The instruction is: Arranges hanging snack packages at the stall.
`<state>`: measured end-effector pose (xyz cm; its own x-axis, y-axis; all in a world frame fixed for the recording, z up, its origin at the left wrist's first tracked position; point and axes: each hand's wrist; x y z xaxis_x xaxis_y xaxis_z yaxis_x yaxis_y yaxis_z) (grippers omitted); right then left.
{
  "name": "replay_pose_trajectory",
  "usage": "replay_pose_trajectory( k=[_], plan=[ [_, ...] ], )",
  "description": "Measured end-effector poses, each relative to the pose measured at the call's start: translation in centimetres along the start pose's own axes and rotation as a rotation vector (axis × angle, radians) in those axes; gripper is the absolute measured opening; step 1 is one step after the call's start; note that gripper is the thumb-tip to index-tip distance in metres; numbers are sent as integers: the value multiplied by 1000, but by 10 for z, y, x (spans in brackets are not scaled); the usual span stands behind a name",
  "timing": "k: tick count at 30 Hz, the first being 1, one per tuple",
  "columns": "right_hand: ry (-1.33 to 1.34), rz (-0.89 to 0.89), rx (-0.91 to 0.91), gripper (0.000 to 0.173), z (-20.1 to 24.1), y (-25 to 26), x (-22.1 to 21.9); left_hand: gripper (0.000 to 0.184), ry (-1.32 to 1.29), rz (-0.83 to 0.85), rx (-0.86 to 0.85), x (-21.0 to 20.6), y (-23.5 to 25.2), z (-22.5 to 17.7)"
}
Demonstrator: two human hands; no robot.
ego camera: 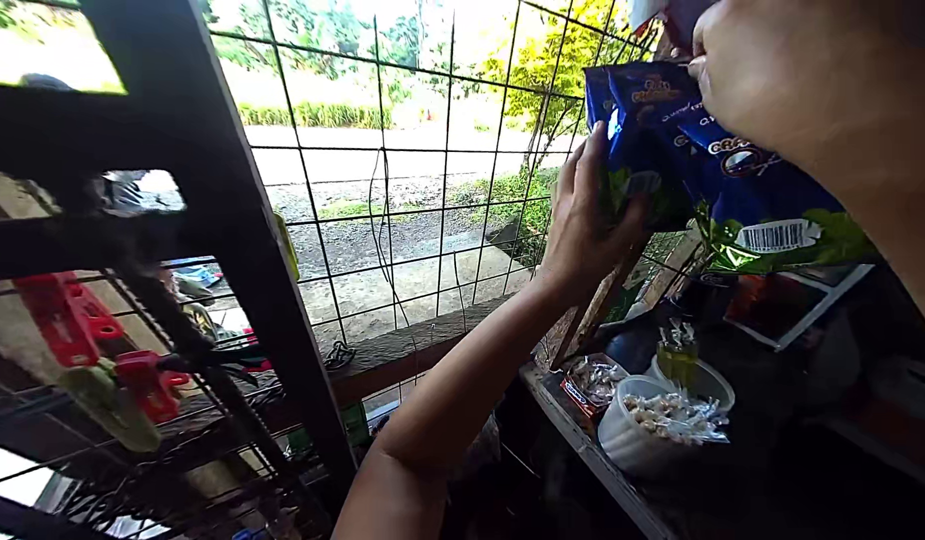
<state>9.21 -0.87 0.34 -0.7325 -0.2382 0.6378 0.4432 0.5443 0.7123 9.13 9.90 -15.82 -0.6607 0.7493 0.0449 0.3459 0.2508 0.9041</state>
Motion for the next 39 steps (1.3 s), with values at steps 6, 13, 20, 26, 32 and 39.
replay_pose_trajectory(
  k=[6,13,20,26,32,39],
  plan=[
    [-131,22,-49,16,5,-12,-10,75,-25,12,50,-16,5,9],
    [-247,-13,-19,11,9,-10,-28,75,-22,-1,95,-16,10,8],
    [-185,1,-43,16,15,-9,-21,76,40,28,78,-5,17,5],
    [-209,38,-62,18,23,2,-23,77,22,33,92,-4,24,9],
    [-270,40,-88,16,25,-7,-22,77,69,41,66,2,21,2],
    [-304,80,-124,16,33,-2,-25,78,48,36,71,1,27,10]
  ],
)
Point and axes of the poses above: each hand's wrist, its own y-axis towards the middle knuckle, its own x-axis out of the back of the hand, z = x × y, and after that the axes turned 4 degrees about y, right-handed
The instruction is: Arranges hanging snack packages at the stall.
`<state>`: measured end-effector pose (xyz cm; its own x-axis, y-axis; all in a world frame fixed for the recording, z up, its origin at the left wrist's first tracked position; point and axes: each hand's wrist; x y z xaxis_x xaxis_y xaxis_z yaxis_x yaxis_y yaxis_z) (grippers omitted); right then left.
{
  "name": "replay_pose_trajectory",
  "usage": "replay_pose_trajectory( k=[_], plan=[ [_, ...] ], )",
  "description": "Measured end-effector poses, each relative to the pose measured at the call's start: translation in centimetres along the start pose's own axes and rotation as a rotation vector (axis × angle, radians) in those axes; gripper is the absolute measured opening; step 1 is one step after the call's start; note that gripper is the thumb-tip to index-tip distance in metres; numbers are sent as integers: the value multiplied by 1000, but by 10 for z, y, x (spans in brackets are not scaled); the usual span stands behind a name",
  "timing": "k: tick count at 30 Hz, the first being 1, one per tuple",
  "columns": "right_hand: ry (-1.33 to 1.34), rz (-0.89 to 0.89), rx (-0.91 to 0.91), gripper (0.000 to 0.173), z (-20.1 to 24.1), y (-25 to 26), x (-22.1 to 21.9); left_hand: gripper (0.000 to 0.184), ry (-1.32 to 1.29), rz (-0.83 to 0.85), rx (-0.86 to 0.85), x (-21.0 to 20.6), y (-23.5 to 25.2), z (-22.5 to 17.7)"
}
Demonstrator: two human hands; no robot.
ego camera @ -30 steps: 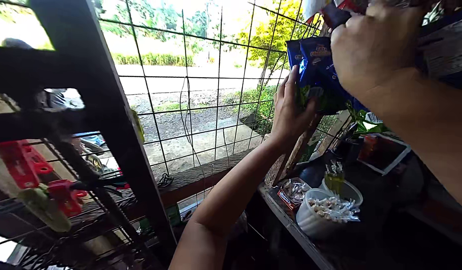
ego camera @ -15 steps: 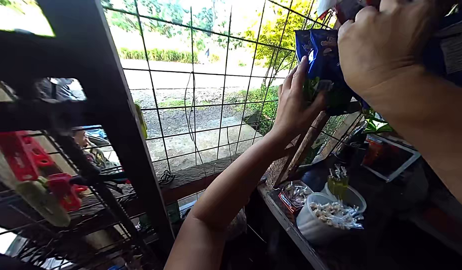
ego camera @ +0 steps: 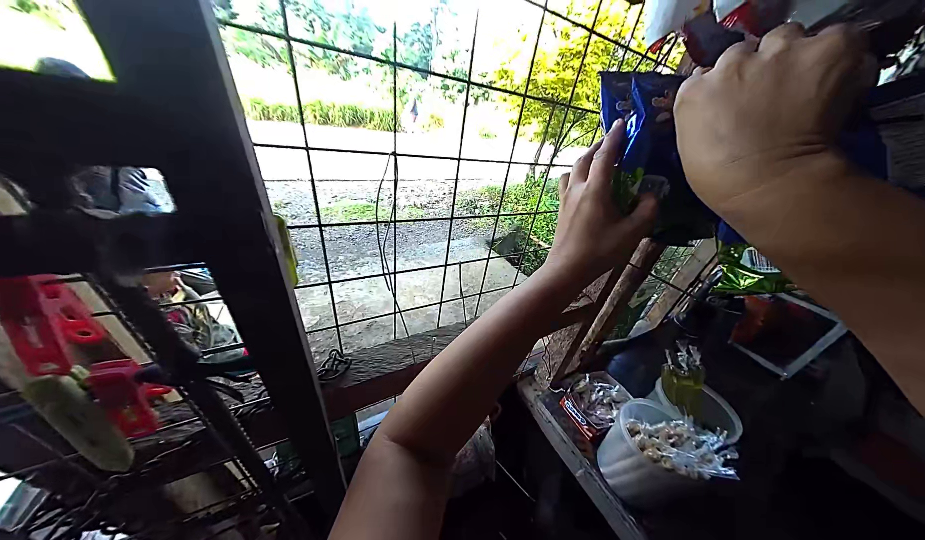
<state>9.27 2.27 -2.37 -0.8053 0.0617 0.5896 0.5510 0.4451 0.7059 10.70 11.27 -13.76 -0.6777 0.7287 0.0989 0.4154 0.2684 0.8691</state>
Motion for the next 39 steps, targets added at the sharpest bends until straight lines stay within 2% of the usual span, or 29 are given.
replay_pose_trajectory(
  k=[5,11,21,33,39],
  plan=[
    [-28,-17,4,15,0,-3,2,78,12,23,-32,6,-1,0],
    [-48,43,-22,14,8,2,14,78,1,72,-18,18,9,-3],
    [-11,42,112,19,-11,23,20,71,-59,126,100,28,11,-19],
    [-25,197,64,18,-8,19,27,69,-101,115,115,17,-4,-5],
    [38,249,158,21,-24,40,22,70,-62,151,176,22,-4,-35]
  ],
)
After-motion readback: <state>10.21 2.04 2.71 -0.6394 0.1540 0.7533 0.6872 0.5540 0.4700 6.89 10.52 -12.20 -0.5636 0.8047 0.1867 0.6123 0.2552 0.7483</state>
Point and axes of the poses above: each hand's wrist, its own y-axis towards the middle knuckle, its own x-axis out of the back of the hand, z = x × y, and after that the axes turned 4 degrees about y, right-handed
